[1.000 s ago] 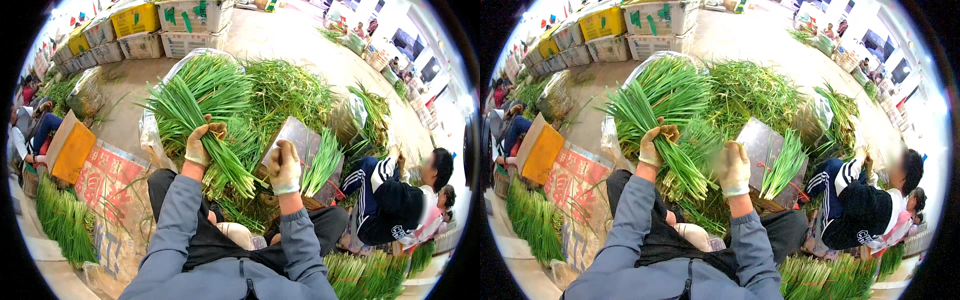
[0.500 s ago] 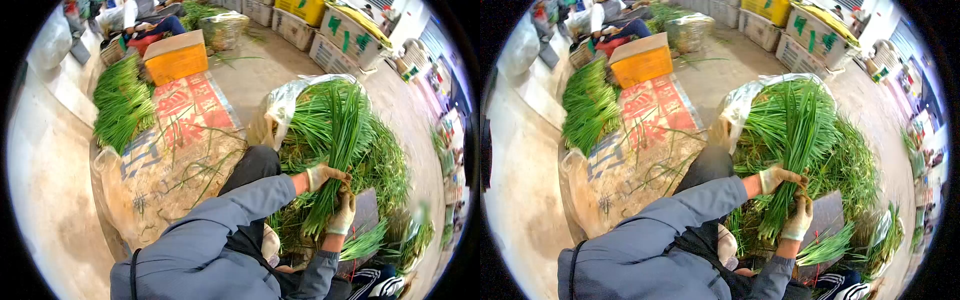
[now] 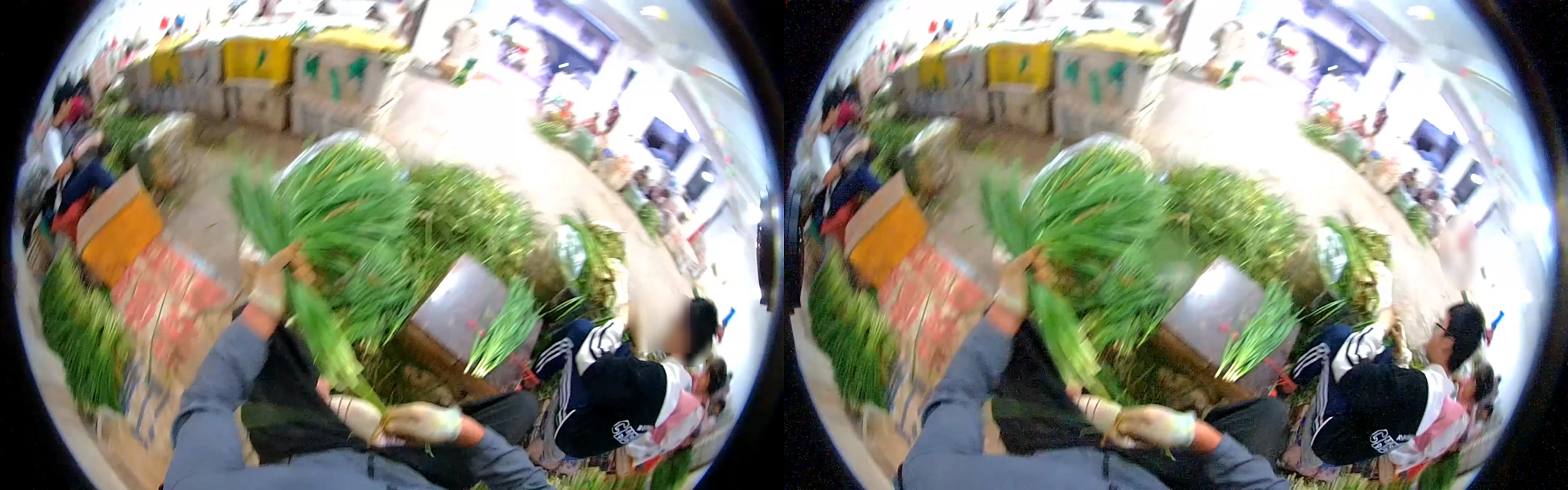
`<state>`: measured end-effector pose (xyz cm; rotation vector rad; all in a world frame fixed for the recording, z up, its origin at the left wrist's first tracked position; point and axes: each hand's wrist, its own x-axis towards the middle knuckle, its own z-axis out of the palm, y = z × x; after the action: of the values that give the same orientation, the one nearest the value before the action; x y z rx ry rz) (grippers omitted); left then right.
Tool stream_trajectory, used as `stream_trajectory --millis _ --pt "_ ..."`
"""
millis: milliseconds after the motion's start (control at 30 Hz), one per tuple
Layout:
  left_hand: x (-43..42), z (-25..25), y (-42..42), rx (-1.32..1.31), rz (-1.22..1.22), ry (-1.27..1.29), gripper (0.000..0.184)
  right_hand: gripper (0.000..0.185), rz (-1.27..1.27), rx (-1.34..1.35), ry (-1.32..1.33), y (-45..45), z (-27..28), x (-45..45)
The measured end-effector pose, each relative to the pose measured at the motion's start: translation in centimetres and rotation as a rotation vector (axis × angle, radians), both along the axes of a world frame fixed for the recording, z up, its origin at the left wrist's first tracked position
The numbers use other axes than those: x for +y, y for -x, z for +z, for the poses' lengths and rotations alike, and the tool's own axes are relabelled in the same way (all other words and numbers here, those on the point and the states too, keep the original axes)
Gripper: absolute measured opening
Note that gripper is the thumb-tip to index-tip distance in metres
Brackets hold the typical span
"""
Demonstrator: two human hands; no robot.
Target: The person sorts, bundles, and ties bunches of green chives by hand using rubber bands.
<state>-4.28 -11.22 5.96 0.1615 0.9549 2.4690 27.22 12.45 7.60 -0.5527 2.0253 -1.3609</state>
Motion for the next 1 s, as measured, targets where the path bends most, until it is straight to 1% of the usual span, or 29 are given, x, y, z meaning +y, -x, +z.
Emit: stream_trajectory --millis 33,67,100,133,200,233,267,333,367,400,433,467,500,533,567,600,633,667,700,733,767,800,867,933,1000 --pt "-2.0 -0.1 -0.2 0.045 -0.107 -0.125 0.037 0.030 -0.043 -0.003 -0.033 -1.0 -0.6 -0.2" --pt "-3.4 3.7 -3.3 0.072 -0.001 0.034 0.026 0.027 -0.079 -0.002 -0.064 -1.4 -1.0 -0.2" --pt "-5.9 2.3 -3.2 -0.004 -0.169 -0.090 0.020 0.028 -0.132 -0.073 -0.104 -1.3 -0.5 -0.2" --pt "-7.3 2.5 -4.8 -0.249 -0.094 -0.267 0.022 0.029 -0.180 -0.143 -0.138 -1.4 -0.1 -0.1" --pt "-9.9 1.0 -5.4 0.171 -0.316 0.017 0.026 0.037 -0.317 0.037 -0.019 -1.8 -2.0 0.6" --pt "-11.3 0.3 -5.8 0.402 -0.387 0.135 0.028 0.037 -0.462 0.000 -0.038 -1.6 1.4 -0.9" --pt "-10.0 0.5 -6.9 0.320 -0.357 0.012 0.029 0.036 -0.479 0.075 0.034 -1.0 0.5 -1.4" --pt "-6.7 0.2 -10.8 0.115 -0.290 -0.219 0.030 0.035 -0.371 0.338 -0.103 1.0 -1.1 -2.3" --pt "-6.0 -0.1 -12.2 0.000 -0.251 -0.314 0.031 0.036 -0.183 0.160 -0.242 2.5 3.6 -3.0" --pt "-6.9 -0.7 -13.0 -0.129 -0.205 -0.393 0.032 0.034 -0.081 0.311 -0.203 4.6 2.9 -1.9" --pt "-5.6 -3.6 -9.5 0.165 -0.447 -0.520 0.026 0.033 0.010 0.467 -0.160 6.7 2.1 -0.8" --pt "-2.9 3.1 -11.9 0.154 -0.146 -0.262 0.024 0.035 0.164 0.633 -0.459 9.1 6.1 0.7" --pt "-2.6 0.3 -8.8 0.190 -0.292 -0.290 0.025 0.036 0.092 0.951 -0.598 11.4 7.6 4.2" --pt "-1.2 0.3 -7.9 0.089 -0.237 -0.375 0.025 0.032 -0.153 1.245 -0.702 14.0 6.6 8.8" --pt "-0.2 4.3 -9.4 0.045 -0.115 -0.180 0.023 0.031 -0.417 0.974 -1.191 16.7 8.9 11.5" --pt "0.5 3.7 -8.1 0.031 -0.093 -0.239 0.024 0.031 -0.477 0.570 -1.756 19.4 11.3 14.0" --pt "1.0 3.6 -7.4 0.017 -0.063 -0.219 0.027 0.040 -0.826 0.978 -1.388 18.8 11.4 15.1" --pt "1.0 3.0 -7.0 0.006 -0.037 -0.209 0.030 0.049 -0.972 1.404 -0.920 18.1 11.5 16.1" --pt "1.0 2.4 -6.4 0.004 -0.006 -0.219 0.030 0.050 -1.130 1.078 -0.855 16.7 12.2 13.8" --pt "1.3 1.6 -6.1 0.004 -0.043 -0.230 0.033 0.044 -1.140 0.915 -0.546 15.2 12.0 11.4" --pt "1.5 0.9 -6.3 -0.001 -0.095 -0.235 0.036 0.032 -1.078 0.817 -0.342 14.0 10.3 9.6" --pt "2.1 0.7 -6.4 0.004 -0.112 -0.239 0.036 0.025 -0.985 0.861 -0.246 13.1 7.8 8.2" --pt "3.5 0.7 -6.4 -0.096 -0.183 -0.329 0.038 0.024 -0.957 0.684 -0.194 11.1 3.7 5.2" --pt "4.9 -0.3 -6.0 -0.118 -0.230 -0.353 0.039 0.023 -0.984 0.543 -0.024 9.6 1.2 2.6" --pt "5.9 -0.7 -5.7 -0.186 -0.247 -0.379 0.039 0.021 -1.039 0.458 0.001 8.5 -0.7 0.3"
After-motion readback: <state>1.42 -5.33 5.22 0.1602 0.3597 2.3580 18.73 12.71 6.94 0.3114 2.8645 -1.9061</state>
